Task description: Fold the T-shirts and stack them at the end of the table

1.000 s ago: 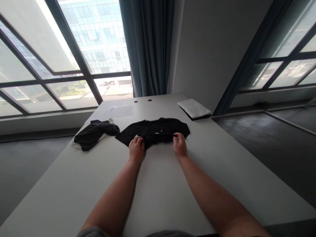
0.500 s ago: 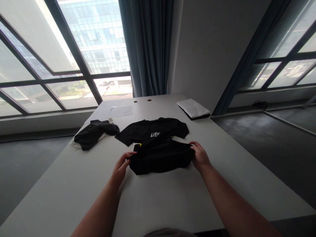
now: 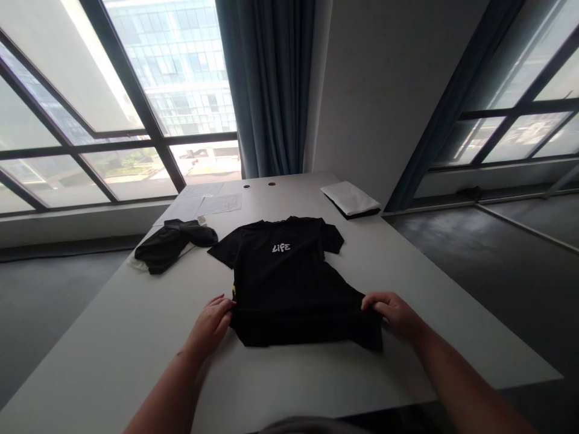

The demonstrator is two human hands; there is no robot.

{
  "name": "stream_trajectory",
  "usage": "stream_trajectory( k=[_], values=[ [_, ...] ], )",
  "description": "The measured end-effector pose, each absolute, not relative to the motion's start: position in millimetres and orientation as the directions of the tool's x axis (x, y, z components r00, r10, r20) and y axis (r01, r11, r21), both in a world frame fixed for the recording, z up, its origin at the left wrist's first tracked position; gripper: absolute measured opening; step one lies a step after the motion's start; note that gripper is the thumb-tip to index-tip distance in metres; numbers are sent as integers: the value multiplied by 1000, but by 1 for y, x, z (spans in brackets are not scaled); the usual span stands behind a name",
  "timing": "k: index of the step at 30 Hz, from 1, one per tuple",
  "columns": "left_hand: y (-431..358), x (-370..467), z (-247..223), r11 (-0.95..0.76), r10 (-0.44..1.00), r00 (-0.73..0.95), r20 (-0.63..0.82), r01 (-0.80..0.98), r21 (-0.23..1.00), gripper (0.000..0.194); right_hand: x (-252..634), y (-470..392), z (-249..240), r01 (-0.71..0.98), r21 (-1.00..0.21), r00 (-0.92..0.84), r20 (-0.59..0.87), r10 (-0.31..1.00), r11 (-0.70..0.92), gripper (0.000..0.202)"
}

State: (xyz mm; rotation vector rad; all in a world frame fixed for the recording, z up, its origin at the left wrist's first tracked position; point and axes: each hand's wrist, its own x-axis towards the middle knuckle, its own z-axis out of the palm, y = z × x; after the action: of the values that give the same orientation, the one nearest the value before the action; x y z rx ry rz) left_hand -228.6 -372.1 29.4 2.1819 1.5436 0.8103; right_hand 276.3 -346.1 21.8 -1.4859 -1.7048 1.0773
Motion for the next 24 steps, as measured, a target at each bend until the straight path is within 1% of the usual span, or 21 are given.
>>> stream_trajectory(
  k=[1, 3, 5, 7, 9, 11, 12, 14, 15, 16, 17, 18, 19, 21, 24],
  values=[
    [-374, -227, 32, -360, 932, 273, 239, 776, 518, 28, 280, -346, 23, 553, -832, -217, -93, 972, 44, 28],
    [-377, -223, 37, -344, 937, 280, 211, 845, 408, 38, 283, -346, 29, 708, -694, -304, -128, 944, 133, 26],
    [-377, -219, 42, -295, 948, 241, 207, 908, 296, 43, 280, -345, 39, 823, -528, -319, -125, 939, 210, 25],
    [-370, -210, 48, -262, 949, 213, 234, 943, 203, 42, 269, -341, 50, 879, -417, -271, -37, 962, 231, 27],
    [-354, -195, 55, -257, 942, 214, 258, 955, 146, 38, 246, -332, 60, 883, -392, -230, 117, 966, 257, 30],
    [-327, -175, 58, -253, 941, 212, 264, 959, 131, 33, 213, -316, 65, 852, -398, -264, 234, 936, 340, 32],
    [-310, -163, 58, -244, 944, 201, 260, 959, 142, 30, 194, -304, 65, 838, -404, -282, 252, 926, 366, 33],
    [-272, -142, 54, -255, 949, 215, 229, 953, 162, 27, 158, -276, 60, 846, -390, -296, 221, 929, 362, 41],
    [-253, -134, 51, -245, 957, 212, 199, 956, 160, 33, 143, -261, 54, 867, -370, -286, 182, 941, 335, 49],
    [-235, -128, 46, -203, 973, 180, 146, 966, 160, 45, 132, -245, 48, 885, -355, -267, 140, 954, 300, 57],
    [-219, -125, 40, -121, 991, 110, 72, 978, 171, 55, 125, -230, 40, 904, -355, -223, 90, 971, 240, 63],
    [-205, -124, 34, -30, 1000, 29, 4, 982, 187, 60, 122, -216, 31, 920, -352, -169, 34, 985, 170, 67],
    [-194, -127, 28, 25, 999, -20, -27, 982, 188, 63, 124, -203, 22, 936, -336, -122, -17, 992, 109, 68],
    [-179, -136, 15, 88, 996, -80, -48, 978, 188, 66, 137, -184, 4, 962, -273, -41, -52, 998, 25, 68],
    [-166, -151, 0, 107, 994, -104, -26, 977, 186, 69, 162, -165, -17, 977, -215, 6, -41, 999, -14, 70]
  ],
)
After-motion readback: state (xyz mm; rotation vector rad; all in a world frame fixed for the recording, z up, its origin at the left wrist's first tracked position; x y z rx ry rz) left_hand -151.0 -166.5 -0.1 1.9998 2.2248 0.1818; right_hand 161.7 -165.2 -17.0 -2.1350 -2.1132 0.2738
